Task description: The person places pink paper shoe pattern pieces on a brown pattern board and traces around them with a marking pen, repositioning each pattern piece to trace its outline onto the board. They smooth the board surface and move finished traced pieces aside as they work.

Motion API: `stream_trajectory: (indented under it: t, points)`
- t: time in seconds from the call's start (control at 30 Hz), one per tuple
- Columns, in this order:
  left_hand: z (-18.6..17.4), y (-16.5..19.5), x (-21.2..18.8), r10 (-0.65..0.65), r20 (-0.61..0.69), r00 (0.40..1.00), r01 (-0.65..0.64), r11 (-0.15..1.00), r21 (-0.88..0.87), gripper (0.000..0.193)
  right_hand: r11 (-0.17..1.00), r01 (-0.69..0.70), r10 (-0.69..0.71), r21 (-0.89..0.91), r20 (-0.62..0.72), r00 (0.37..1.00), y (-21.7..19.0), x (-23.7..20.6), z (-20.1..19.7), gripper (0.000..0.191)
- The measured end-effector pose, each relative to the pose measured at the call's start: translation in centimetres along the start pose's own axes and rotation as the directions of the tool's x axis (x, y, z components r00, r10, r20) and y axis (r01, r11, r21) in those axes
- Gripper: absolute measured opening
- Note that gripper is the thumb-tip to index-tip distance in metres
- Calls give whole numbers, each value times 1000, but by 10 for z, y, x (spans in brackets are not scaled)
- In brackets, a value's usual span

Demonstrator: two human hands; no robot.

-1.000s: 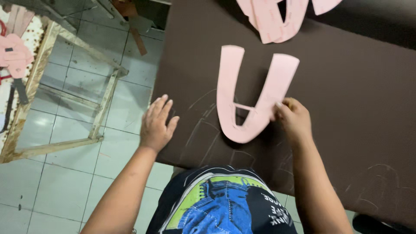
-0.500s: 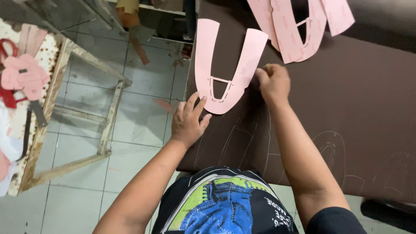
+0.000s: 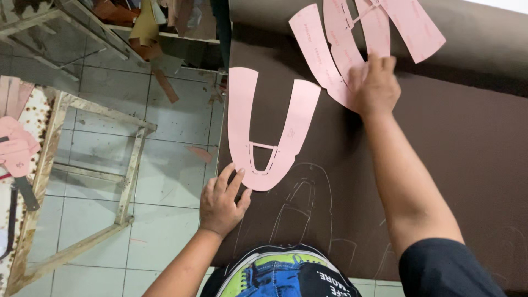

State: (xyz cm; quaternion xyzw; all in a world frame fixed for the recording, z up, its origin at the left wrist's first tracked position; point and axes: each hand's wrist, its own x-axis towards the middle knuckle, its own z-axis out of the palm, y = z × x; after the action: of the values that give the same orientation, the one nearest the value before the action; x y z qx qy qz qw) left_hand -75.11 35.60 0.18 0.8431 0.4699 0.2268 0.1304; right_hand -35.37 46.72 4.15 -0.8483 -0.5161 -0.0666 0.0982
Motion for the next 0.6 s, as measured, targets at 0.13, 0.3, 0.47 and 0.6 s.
stream_trajectory:
  t: [0.13, 0.3, 0.47, 0.6]
  points:
    - [-4, -1, -7, 3, 1, 1000, -3, 1000, 5, 48, 975, 67, -38, 212, -138, 990, 3, 13, 7, 68]
    - [-7, 1, -12, -26, 15, 1000, 26, 1000, -5, 49, 882, 458, -430, 113, -204, 879, -28, -26, 26, 96]
    - [-8, 1, -15, -16, 19, 1000, 15, 999, 43, 48, 950, 313, -293, 13, -318, 902, -8, 39, 37, 64]
    - [-7, 0, -17, -23, 29, 999, 22, 999, 46, 48, 983, 183, -177, 10, -214, 961, 21, 92, 19, 61]
